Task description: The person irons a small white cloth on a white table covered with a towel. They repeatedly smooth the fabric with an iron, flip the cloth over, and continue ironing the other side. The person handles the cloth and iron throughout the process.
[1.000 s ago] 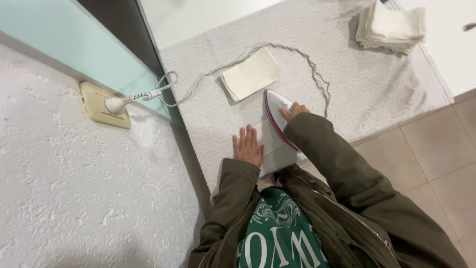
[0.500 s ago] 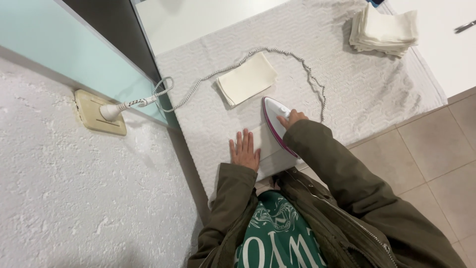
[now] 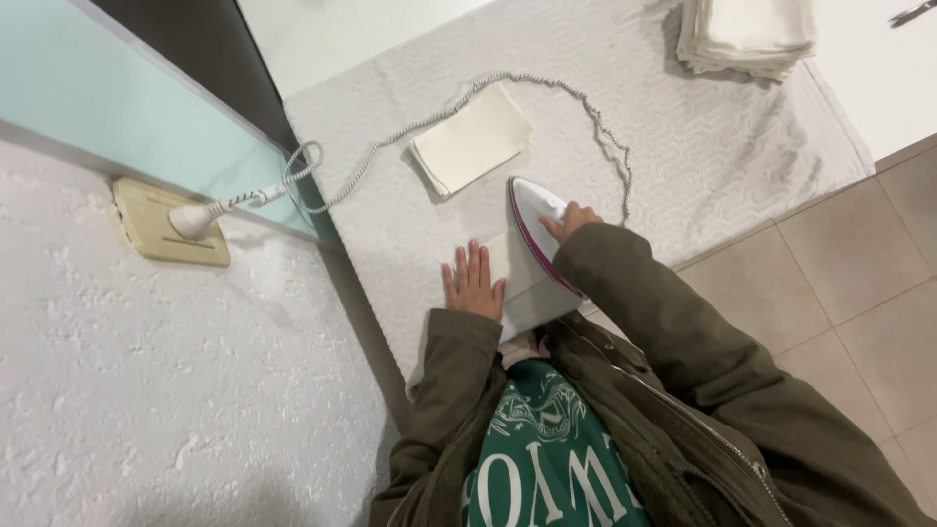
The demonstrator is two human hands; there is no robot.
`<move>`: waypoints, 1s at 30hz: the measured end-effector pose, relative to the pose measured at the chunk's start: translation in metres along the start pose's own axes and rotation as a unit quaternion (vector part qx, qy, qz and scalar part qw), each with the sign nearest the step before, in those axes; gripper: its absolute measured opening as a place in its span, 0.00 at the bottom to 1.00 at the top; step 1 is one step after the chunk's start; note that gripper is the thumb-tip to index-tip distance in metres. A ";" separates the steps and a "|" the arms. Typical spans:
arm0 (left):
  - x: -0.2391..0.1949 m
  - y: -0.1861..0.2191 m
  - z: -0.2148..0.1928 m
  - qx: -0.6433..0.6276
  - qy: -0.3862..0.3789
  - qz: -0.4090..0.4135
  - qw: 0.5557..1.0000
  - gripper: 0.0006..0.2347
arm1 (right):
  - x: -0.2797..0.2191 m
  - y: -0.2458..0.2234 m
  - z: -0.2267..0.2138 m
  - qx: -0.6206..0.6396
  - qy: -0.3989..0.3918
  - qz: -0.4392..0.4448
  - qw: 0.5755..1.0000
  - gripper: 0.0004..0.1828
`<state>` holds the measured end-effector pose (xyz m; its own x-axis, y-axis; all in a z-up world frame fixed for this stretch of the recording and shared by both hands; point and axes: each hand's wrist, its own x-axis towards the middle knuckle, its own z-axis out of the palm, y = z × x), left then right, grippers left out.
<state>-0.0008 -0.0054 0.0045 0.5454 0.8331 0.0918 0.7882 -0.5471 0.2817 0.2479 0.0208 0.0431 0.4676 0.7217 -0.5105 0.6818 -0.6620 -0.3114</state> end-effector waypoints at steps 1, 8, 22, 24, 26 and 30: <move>0.011 0.005 -0.003 0.000 0.004 0.003 1.000 0.30 | 0.005 -0.007 -0.005 0.001 0.005 -0.001 1.000 0.34; 0.037 0.032 0.007 -0.062 0.000 0.018 0.998 0.29 | -0.007 0.001 -0.005 0.004 0.018 0.000 1.000 0.35; 0.033 0.044 -0.008 -0.064 -0.057 -0.001 0.996 0.29 | -0.067 -0.040 -0.073 -0.002 -0.045 0.013 0.999 0.32; 0.038 0.040 -0.003 -0.065 -0.036 0.004 0.997 0.29 | -0.067 -0.045 -0.079 0.021 -0.074 0.034 0.996 0.31; 0.039 0.040 -0.009 -0.054 -0.043 0.004 0.998 0.29 | -0.049 -0.025 -0.059 0.015 -0.070 0.027 0.997 0.31; 0.036 0.037 0.001 -0.061 -0.026 0.021 0.998 0.28 | -0.054 -0.031 -0.063 -0.006 -0.026 -0.002 1.000 0.33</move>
<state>0.0481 0.0049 0.0172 0.5931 0.8031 0.0569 0.7262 -0.5641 0.3930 0.2369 0.0150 0.1313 0.4358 0.7120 -0.5506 0.6902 -0.6570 -0.3032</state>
